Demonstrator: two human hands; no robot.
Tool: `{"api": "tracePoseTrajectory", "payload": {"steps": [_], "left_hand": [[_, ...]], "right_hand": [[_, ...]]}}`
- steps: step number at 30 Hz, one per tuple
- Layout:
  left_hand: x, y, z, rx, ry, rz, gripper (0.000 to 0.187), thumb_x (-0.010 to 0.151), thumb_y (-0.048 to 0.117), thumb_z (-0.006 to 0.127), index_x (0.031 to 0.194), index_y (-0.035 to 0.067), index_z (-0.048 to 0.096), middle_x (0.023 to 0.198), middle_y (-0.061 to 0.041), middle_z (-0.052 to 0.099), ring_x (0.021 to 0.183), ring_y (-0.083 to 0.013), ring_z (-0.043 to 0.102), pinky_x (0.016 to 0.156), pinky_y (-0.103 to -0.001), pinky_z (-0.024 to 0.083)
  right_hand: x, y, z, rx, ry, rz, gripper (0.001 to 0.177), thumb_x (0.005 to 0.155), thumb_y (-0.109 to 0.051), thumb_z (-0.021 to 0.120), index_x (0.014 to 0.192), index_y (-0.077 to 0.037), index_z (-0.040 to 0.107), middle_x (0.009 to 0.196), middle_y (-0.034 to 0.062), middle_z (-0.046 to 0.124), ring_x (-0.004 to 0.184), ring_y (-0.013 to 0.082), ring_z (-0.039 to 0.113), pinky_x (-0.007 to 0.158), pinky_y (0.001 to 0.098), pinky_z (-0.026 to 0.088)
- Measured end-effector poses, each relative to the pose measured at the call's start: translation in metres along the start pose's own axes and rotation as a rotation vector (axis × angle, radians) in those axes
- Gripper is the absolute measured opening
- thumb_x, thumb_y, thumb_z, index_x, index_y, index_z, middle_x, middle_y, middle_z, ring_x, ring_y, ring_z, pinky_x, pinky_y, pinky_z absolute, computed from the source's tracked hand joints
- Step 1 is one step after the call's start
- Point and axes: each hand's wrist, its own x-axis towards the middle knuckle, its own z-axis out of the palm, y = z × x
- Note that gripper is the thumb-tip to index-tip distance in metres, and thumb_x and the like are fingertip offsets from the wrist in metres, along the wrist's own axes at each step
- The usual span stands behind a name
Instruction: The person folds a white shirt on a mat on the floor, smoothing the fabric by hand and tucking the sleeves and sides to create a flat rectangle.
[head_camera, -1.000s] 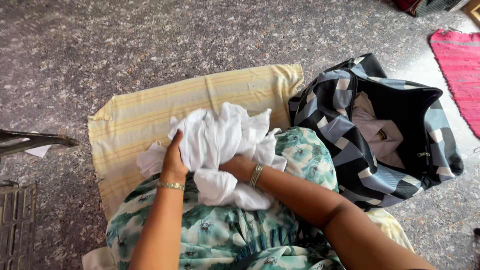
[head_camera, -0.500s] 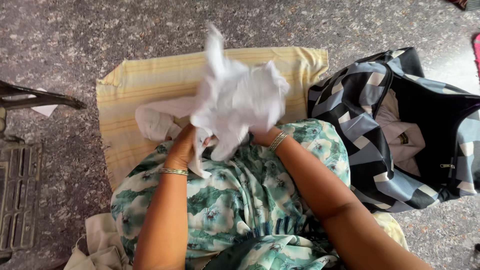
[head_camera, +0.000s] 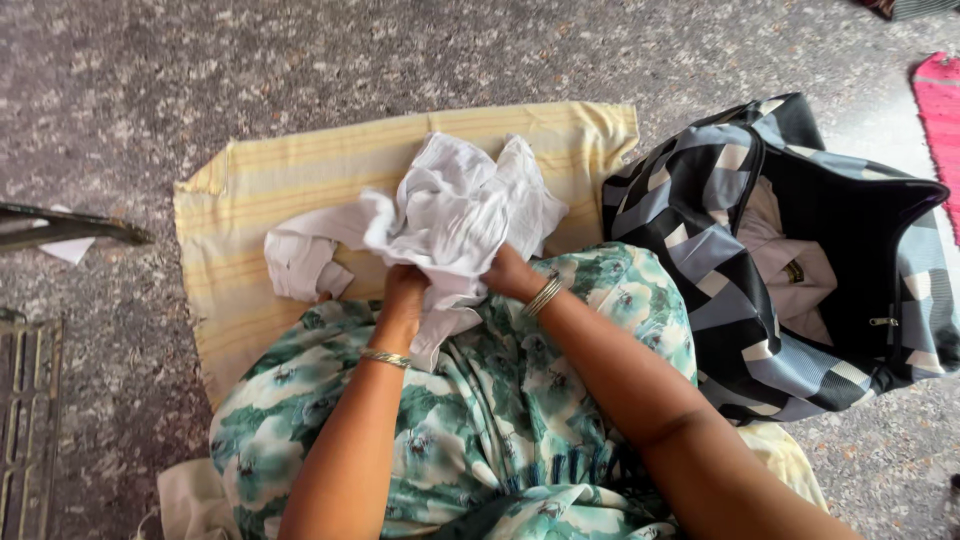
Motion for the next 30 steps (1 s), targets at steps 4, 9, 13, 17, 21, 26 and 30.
{"api": "tracePoseTrajectory", "payload": {"steps": [4,9,13,17,21,26,30], "left_hand": [[-0.002,0.046,0.001,-0.464,0.171,-0.044,0.033,0.093,0.036,0.054,0.105,0.009,0.067,0.101,-0.005,0.074,0.089,-0.0188,0.071,0.078,-0.035,0.058],[-0.009,0.060,-0.004,-0.531,0.291,-0.084,0.049,0.097,0.057,0.052,0.105,0.012,0.068,0.094,-0.005,0.070,0.079,-0.0183,0.067,0.064,-0.034,0.053],[-0.001,0.049,-0.017,-0.250,0.457,-0.091,0.020,0.087,0.021,0.069,0.106,0.014,0.070,0.098,0.002,0.064,0.082,-0.0103,0.060,0.068,-0.027,0.048],[-0.002,0.036,-0.021,-0.145,0.355,0.274,0.016,0.090,0.013,0.068,0.104,0.005,0.068,0.102,-0.001,0.064,0.091,-0.0096,0.060,0.081,-0.024,0.052],[-0.024,0.041,0.000,-0.235,-0.042,0.101,0.021,0.093,0.016,0.070,0.106,-0.001,0.069,0.093,-0.005,0.065,0.075,-0.0131,0.056,0.063,-0.027,0.044],[-0.065,0.044,0.054,0.006,-0.818,-0.194,0.027,0.085,0.008,0.069,0.111,0.000,0.069,0.107,0.002,0.071,0.093,-0.0064,0.062,0.087,-0.025,0.053],[-0.071,0.046,0.080,0.031,-1.088,-0.315,0.021,0.094,0.016,0.072,0.106,-0.001,0.068,0.097,0.003,0.066,0.091,-0.0053,0.058,0.084,-0.026,0.048]], "right_hand": [[-0.009,-0.059,0.022,-0.344,-0.168,-0.090,0.060,0.084,-0.035,0.087,0.133,-0.010,0.063,0.129,0.0146,0.071,0.123,0.0297,0.069,0.106,0.0392,0.054],[-0.009,-0.097,0.030,-0.476,-0.257,-0.457,0.052,0.079,-0.025,0.082,0.129,-0.019,0.069,0.147,0.0245,0.056,0.117,0.0356,0.061,0.098,0.0453,0.052],[-0.008,-0.093,0.013,-0.449,-0.330,-0.445,0.032,0.087,-0.020,0.079,0.118,-0.016,0.074,0.131,0.0131,0.070,0.111,0.0320,0.067,0.094,0.0419,0.054],[-0.005,-0.072,-0.015,-0.156,0.113,-0.384,0.010,0.096,-0.008,0.070,0.106,-0.005,0.071,0.113,0.0085,0.076,0.104,0.0233,0.074,0.095,0.0324,0.057],[0.015,-0.035,-0.045,0.386,0.495,-0.135,0.015,0.101,-0.006,0.066,0.113,-0.004,0.075,0.108,0.0051,0.077,0.097,0.0136,0.069,0.094,0.0313,0.058],[0.034,0.058,-0.086,0.444,0.529,-0.037,0.030,0.101,-0.007,0.064,0.130,-0.003,0.063,0.125,0.0098,0.069,0.103,0.0155,0.069,0.090,0.0303,0.058],[0.047,0.127,-0.026,0.167,0.182,0.108,0.062,0.082,-0.020,0.072,0.140,-0.009,0.051,0.136,0.0113,0.060,0.107,0.0235,0.065,0.089,0.0408,0.058]]}}
